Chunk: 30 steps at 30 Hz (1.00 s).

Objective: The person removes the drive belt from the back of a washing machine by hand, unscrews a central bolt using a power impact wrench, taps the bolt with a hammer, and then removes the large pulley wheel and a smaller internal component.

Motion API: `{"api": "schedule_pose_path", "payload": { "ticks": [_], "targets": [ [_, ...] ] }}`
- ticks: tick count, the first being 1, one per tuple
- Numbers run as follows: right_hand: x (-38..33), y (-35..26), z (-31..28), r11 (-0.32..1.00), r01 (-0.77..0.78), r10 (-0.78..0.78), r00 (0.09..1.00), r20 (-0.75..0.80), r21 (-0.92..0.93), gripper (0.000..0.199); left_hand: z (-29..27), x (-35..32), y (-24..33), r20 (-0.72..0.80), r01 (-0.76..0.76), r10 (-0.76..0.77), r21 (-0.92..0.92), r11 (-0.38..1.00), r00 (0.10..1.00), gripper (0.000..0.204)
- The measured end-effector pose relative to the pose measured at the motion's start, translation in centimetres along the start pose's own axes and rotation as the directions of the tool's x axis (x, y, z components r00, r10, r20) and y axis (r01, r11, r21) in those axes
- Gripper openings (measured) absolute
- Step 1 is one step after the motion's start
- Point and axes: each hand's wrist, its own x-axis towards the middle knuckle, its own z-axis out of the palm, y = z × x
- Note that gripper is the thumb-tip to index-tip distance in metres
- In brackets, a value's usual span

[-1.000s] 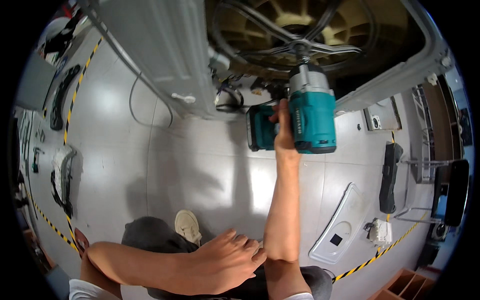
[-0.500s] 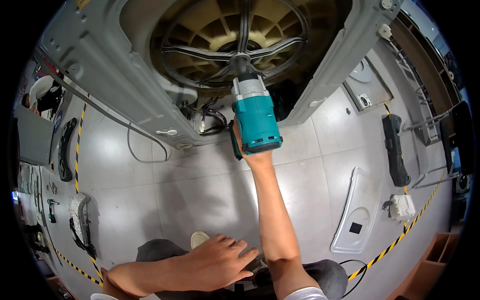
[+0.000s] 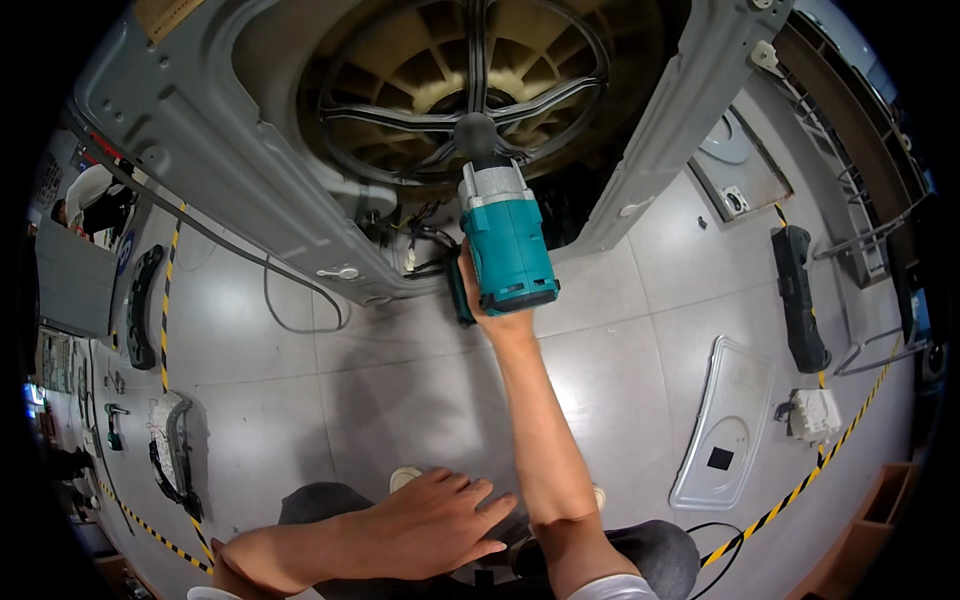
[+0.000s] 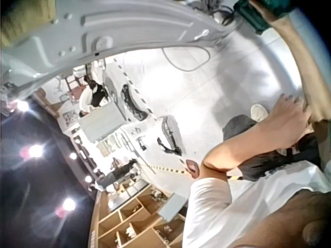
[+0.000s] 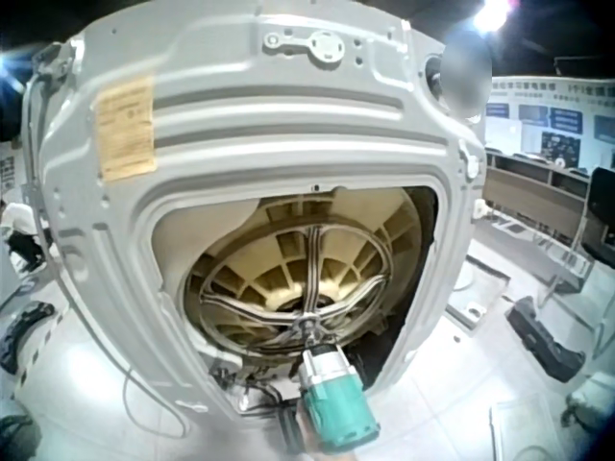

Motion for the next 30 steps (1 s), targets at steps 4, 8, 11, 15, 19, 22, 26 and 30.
{"api": "schedule_pose_path", "payload": {
  "ticks": [4, 8, 11, 15, 19, 22, 26, 30],
  "targets": [
    [0.0, 0.1, 0.1, 1.0, 0.021, -0.021, 1.0, -0.008, -0.01, 0.016, 0.0, 0.0, 0.1, 0.037, 0.002, -0.002, -0.012, 1.0, 0.999, 0.032],
    [0.1, -0.1, 0.1, 0.998, 0.048, -0.048, 0.999, 0.002, -0.029, 0.015, 0.0, 0.0, 0.0, 0.045, 0.004, -0.003, -0.013, 1.0, 0.999, 0.033],
    [-0.1, -0.8, 0.5, 0.956, -0.222, 0.227, 0.974, -0.005, 0.19, 0.017, 0.0, 0.0, -0.1, 0.035, -0.008, 0.009, -0.013, 1.0, 0.999, 0.034],
    [-0.2, -1.3, 1.2, 0.962, -0.215, 0.225, 0.973, -0.043, 0.168, 0.014, -0.1, -0.2, -0.2, 0.043, 0.007, -0.007, -0.002, 1.0, 0.999, 0.034],
    [0.2, -0.6, -0.2, 0.966, 0.157, -0.161, 0.987, -0.001, -0.206, 0.009, -0.1, -0.1, 0.0, 0.022, -0.012, 0.012, -0.003, 1.0, 1.0, 0.035],
    [0.3, -0.4, -0.7, 0.982, 0.108, -0.109, 0.994, 0.002, -0.152, 0.01, -0.1, 0.0, 0.1, 0.039, -0.018, 0.018, 0.002, 1.0, 0.999, 0.036],
    [0.2, -0.4, -0.5, 0.956, 0.228, -0.24, 0.97, -0.04, -0.187, 0.009, 0.0, 0.3, 0.0, 0.086, -0.021, 0.02, 0.006, 1.0, 0.996, 0.039],
    [-0.1, -0.6, -0.1, 0.985, 0.096, -0.101, 0.994, -0.029, -0.14, 0.006, 0.1, 0.2, -0.2, 0.07, -0.019, 0.017, 0.032, 0.999, 0.997, 0.04]
  ]
}}
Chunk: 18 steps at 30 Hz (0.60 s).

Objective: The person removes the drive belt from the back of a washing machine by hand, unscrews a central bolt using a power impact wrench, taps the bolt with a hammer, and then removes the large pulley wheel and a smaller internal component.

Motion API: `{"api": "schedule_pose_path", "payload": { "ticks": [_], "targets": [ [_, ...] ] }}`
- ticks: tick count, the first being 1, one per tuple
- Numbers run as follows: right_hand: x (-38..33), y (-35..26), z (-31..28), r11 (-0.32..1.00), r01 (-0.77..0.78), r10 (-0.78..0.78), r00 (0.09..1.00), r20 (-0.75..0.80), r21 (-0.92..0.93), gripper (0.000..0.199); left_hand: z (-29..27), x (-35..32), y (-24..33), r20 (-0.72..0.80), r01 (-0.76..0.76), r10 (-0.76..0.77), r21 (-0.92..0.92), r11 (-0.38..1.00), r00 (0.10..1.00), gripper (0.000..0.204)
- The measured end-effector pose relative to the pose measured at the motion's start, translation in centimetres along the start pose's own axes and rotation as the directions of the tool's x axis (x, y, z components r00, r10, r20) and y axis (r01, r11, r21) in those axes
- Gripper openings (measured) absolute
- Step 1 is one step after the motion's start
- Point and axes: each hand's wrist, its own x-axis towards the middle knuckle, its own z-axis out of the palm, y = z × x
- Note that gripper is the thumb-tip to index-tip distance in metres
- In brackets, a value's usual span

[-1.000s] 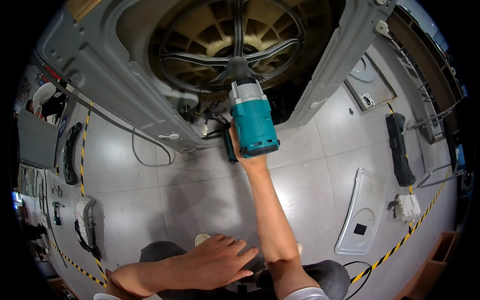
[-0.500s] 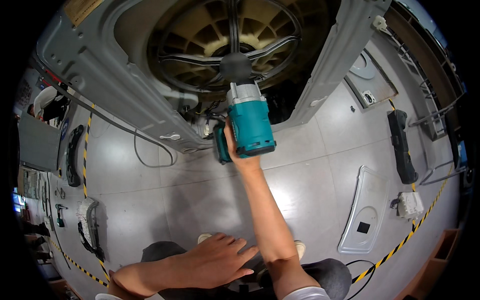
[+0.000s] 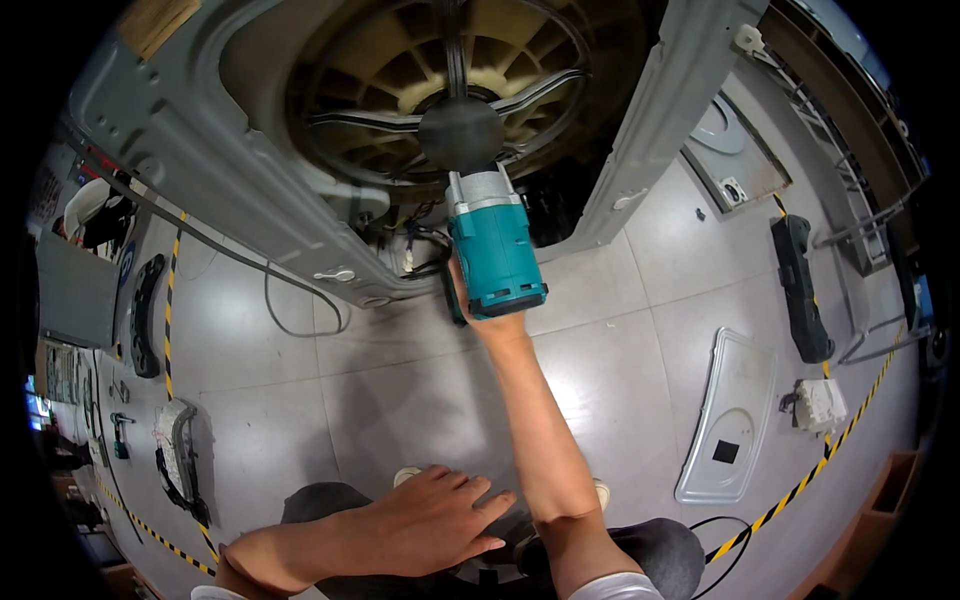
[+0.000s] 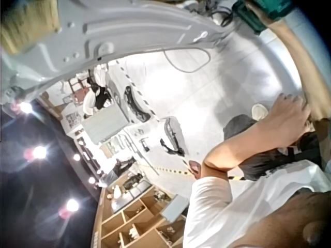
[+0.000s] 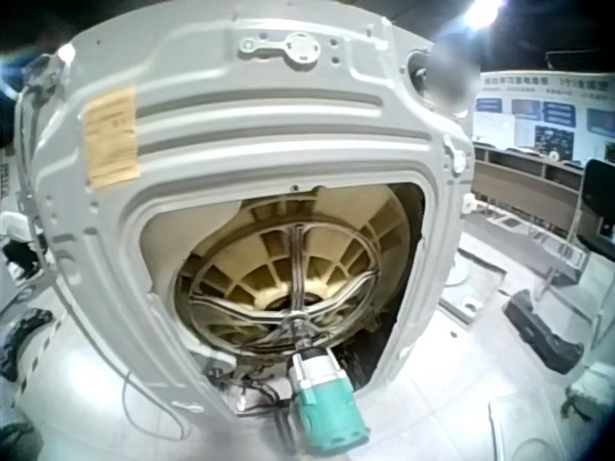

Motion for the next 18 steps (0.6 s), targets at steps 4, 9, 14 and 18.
{"api": "schedule_pose_path", "payload": {
  "ticks": [4, 9, 14, 18],
  "targets": [
    [-0.4, -0.4, 0.0, 0.998, -0.052, 0.053, 0.998, -0.023, 0.043, 0.004, 0.0, -0.2, 0.1, 0.006, 0.008, -0.008, -0.019, 1.0, 1.0, 0.041],
    [-0.8, -0.6, -0.9, 0.997, -0.077, 0.076, 0.997, 0.015, 0.024, 0.005, -0.2, 0.0, 0.3, 0.012, 0.001, -0.001, -0.012, 1.0, 1.0, 0.041],
    [-1.5, -0.1, -0.9, 0.986, -0.107, 0.111, 0.994, -0.022, 0.131, 0.006, -0.3, 0.1, 0.3, 0.04, 0.011, -0.01, -0.031, 0.999, 0.999, 0.041],
    [-2.0, 0.4, -1.1, 0.985, -0.127, 0.125, 0.992, 0.025, 0.117, 0.008, -0.3, 0.1, 0.5, 0.028, 0.01, -0.009, -0.038, 0.999, 1.0, 0.041]
  ]
}}
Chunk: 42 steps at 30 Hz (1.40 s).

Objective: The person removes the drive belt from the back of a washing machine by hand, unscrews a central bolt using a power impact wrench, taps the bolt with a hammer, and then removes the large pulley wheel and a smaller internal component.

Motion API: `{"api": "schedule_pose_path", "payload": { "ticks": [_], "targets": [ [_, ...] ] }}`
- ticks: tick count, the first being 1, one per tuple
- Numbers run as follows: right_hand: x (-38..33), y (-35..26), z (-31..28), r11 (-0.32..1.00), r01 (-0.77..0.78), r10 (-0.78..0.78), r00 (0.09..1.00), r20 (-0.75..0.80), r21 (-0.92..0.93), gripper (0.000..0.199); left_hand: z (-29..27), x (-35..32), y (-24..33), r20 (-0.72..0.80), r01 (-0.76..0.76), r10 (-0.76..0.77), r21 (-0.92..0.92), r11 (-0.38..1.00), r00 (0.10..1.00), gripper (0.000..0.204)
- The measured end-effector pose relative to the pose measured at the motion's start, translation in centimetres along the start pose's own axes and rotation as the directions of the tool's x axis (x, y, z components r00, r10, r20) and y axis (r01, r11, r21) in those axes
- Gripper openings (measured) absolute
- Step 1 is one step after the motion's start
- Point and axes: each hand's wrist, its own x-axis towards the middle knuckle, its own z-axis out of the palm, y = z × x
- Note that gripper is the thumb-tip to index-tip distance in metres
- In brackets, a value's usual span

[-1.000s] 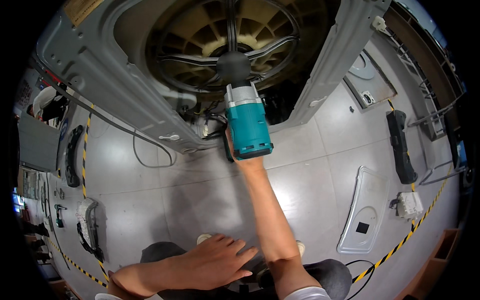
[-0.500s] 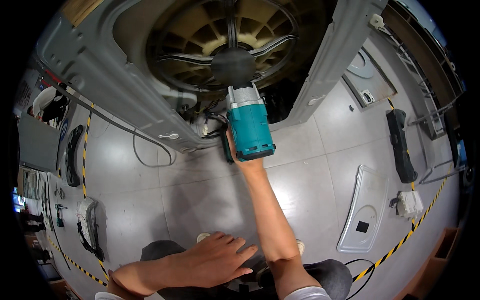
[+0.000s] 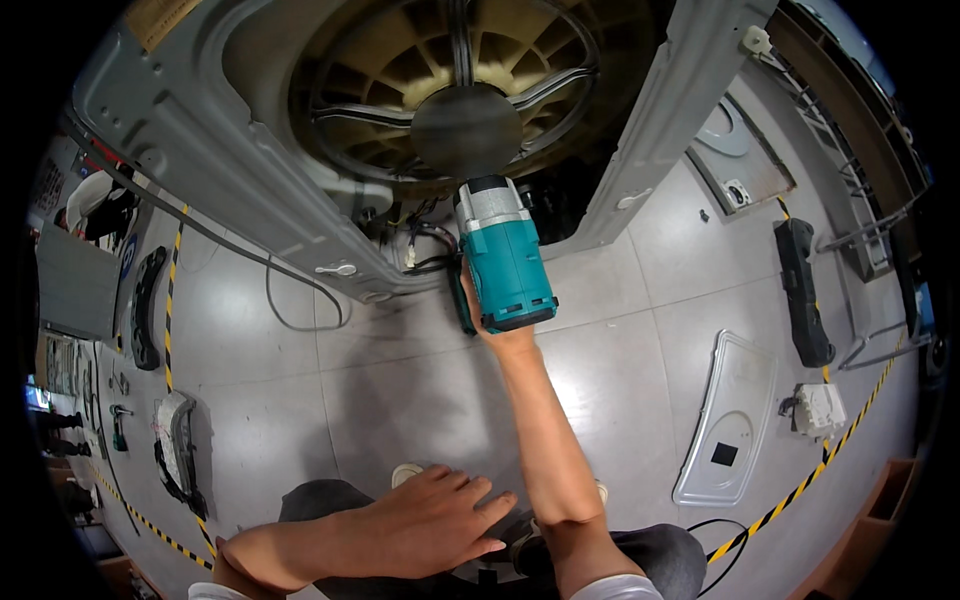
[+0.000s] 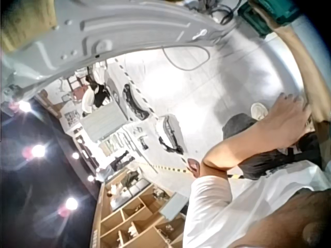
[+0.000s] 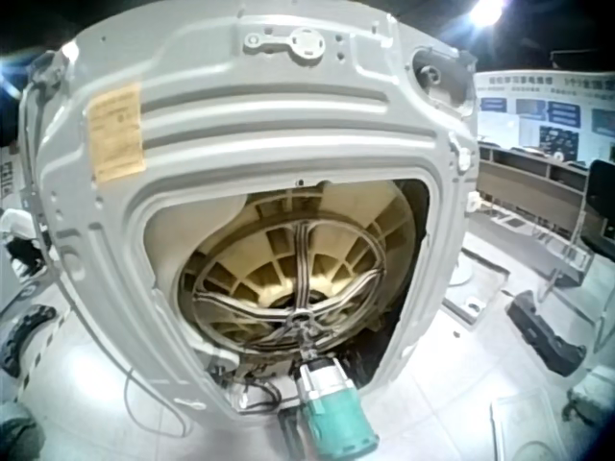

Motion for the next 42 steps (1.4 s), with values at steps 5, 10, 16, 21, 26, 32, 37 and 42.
{"api": "schedule_pose_path", "payload": {
  "ticks": [5, 10, 16, 21, 26, 32, 37, 42],
  "targets": [
    [0.7, 0.0, -0.5, 0.985, 0.125, -0.115, 0.989, 0.088, -0.116, 0.017, -0.3, 0.0, -0.1, -0.079, 0.001, 0.001, 0.022, 1.0, 0.997, 0.041],
    [1.4, -1.8, -3.9, 0.856, -0.411, 0.379, 0.911, 0.162, 0.312, 0.025, -1.4, -1.0, -1.0, -0.169, 0.065, -0.067, -0.018, 0.998, 0.983, 0.041],
    [2.7, -3.6, -11.9, 0.797, -0.507, 0.428, 0.858, 0.284, 0.328, 0.049, -2.3, -1.8, 0.1, -0.171, 0.009, -0.009, 0.001, 1.0, 0.985, 0.043],
    [5.5, -3.5, -17.5, 0.81, -0.545, 0.44, 0.809, 0.39, 0.216, 0.044, -1.9, -1.3, 0.1, 0.026, -0.062, 0.068, -0.178, 0.982, 0.997, 0.045],
    [4.9, -3.4, -22.4, 0.782, -0.621, 0.569, 0.677, 0.467, -0.054, 0.034, -0.9, 1.7, -6.6, 0.001, 0.098, -0.102, -0.3, 0.949, 0.995, 0.042],
    [-3.3, -5.1, -29.7, 0.477, -0.803, 0.855, 0.329, 0.401, -0.358, 0.019, 1.7, 9.2, -18.6, -0.348, 0.38, -0.511, -0.381, 0.843, 0.786, 0.028],
    [-11.6, -6.1, -34.2, 0.237, -0.88, 0.956, 0.136, 0.26, -0.411, 0.016, 1.0, 12.7, -22.5, -0.501, 0.475, -0.541, -0.266, 0.839, 0.676, 0.02],
    [-17.7, -5.6, -36.7, 0.156, -0.985, 0.969, 0.14, 0.202, -0.068, 0.032, -1.0, 15.7, -27.2, -0.669, 0.501, -0.344, 0.049, 0.864, 0.659, 0.024]
  ]
}}
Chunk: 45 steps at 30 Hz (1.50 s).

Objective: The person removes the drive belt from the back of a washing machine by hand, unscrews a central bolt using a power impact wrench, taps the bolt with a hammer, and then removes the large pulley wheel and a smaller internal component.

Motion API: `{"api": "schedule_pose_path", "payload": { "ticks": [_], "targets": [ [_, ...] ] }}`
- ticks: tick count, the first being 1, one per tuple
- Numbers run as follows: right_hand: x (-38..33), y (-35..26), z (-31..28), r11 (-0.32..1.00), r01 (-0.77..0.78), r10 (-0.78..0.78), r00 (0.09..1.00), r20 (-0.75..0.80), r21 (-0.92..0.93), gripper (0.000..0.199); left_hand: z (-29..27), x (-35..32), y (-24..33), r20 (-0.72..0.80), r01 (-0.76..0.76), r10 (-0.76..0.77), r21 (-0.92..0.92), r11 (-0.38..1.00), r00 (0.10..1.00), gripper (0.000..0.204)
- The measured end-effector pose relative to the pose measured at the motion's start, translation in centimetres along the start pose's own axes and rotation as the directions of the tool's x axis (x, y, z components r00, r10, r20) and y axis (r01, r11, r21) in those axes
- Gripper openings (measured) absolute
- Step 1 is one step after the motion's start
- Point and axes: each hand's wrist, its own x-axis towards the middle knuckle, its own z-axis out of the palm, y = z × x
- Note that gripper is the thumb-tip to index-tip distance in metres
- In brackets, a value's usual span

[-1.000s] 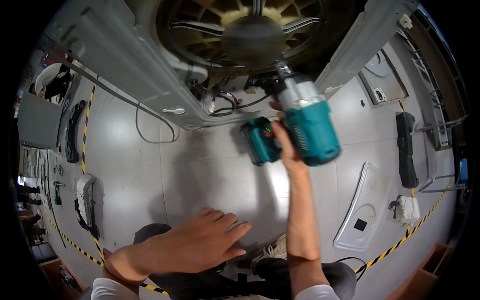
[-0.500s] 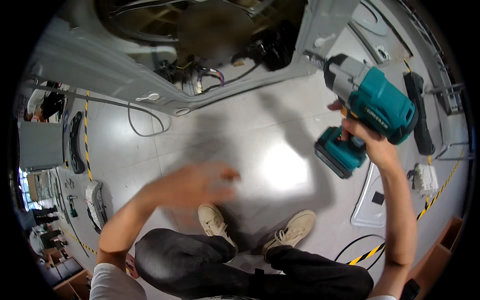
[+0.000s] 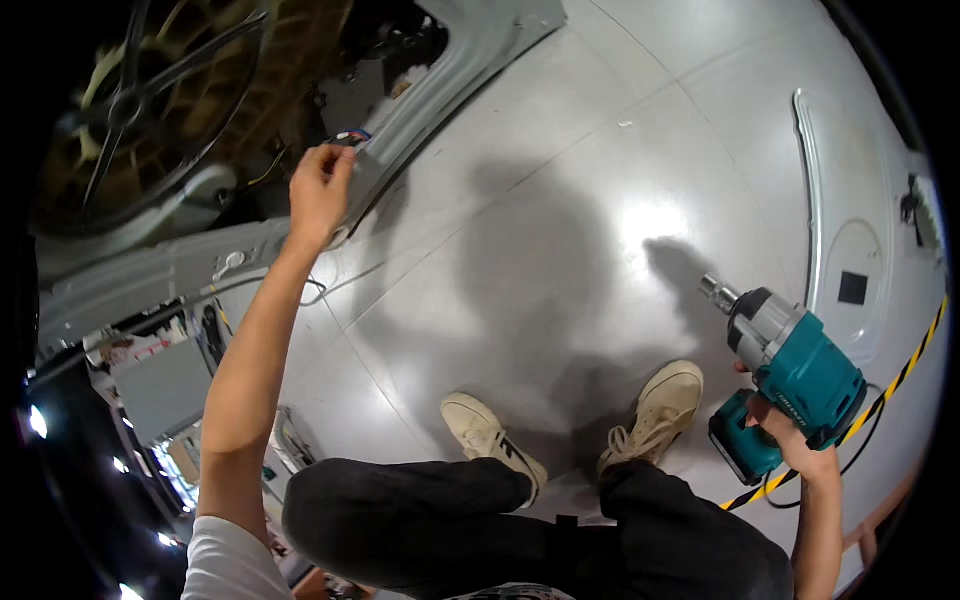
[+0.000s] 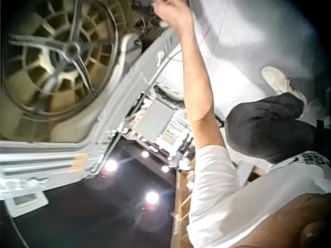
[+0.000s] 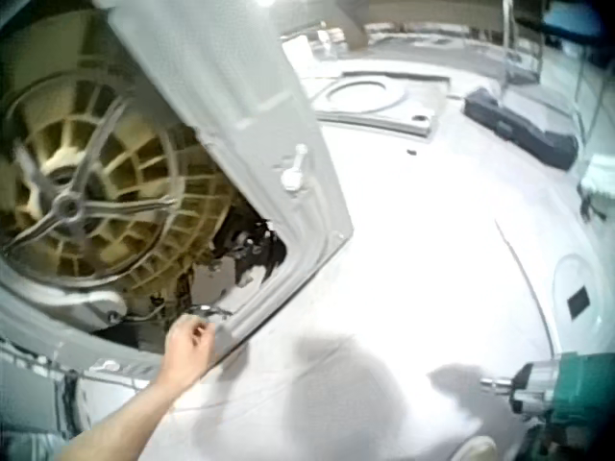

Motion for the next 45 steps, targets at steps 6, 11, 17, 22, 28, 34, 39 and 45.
{"api": "schedule_pose_path", "payload": {
  "ticks": [6, 11, 17, 22, 28, 34, 39, 45],
  "targets": [
    [-0.1, 2.6, -1.4, 0.989, -0.009, 0.018, 0.998, -0.063, 0.149, 0.032, 1.0, 5.4, -2.2, 0.16, 0.308, -0.314, 0.058, 0.95, 0.936, 0.034],
    [-1.0, 1.9, -2.0, 0.993, -0.08, 0.09, 0.99, -0.107, 0.09, 0.033, 2.1, 8.8, -4.4, 0.356, 0.422, -0.396, 0.005, 0.906, 0.846, 0.048],
    [-2.1, 2.2, -4.0, 0.989, -0.132, 0.139, 0.984, -0.11, 0.072, 0.032, 8.7, 14.6, -11.7, 0.434, 0.111, -0.313, 0.43, 0.896, 0.845, 0.046],
    [-3.2, 2.3, -4.4, 0.971, -0.24, 0.239, 0.969, -0.061, -0.012, 0.035, 11.5, 19.5, -20.3, 0.303, 0.416, -0.642, 0.556, 0.719, 0.704, 0.049],
    [-2.1, 2.5, -3.3, 0.93, -0.366, 0.362, 0.927, -0.095, -0.028, 0.036, 13.7, 24.1, -27.6, 0.058, 0.549, -0.677, 0.536, 0.641, 0.733, 0.065],
    [-2.0, 2.2, -2.4, 0.903, -0.429, 0.421, 0.897, -0.134, -0.032, 0.037, 14.9, 25.1, -29.7, 0.002, 0.56, -0.645, 0.495, 0.664, 0.764, 0.059],
    [-1.8, 2.4, -1.7, 0.905, -0.424, 0.415, 0.894, -0.17, -0.021, 0.038, 14.5, 25.2, -29.4, 0.016, 0.569, -0.655, 0.481, 0.667, 0.755, 0.055],
    [-2.3, 2.6, -1.0, 0.913, -0.408, 0.394, 0.897, -0.203, -0.03, 0.039, 14.4, 23.4, -27.3, 0.105, 0.553, -0.664, 0.467, 0.69, 0.74, 0.049]
  ]
}}
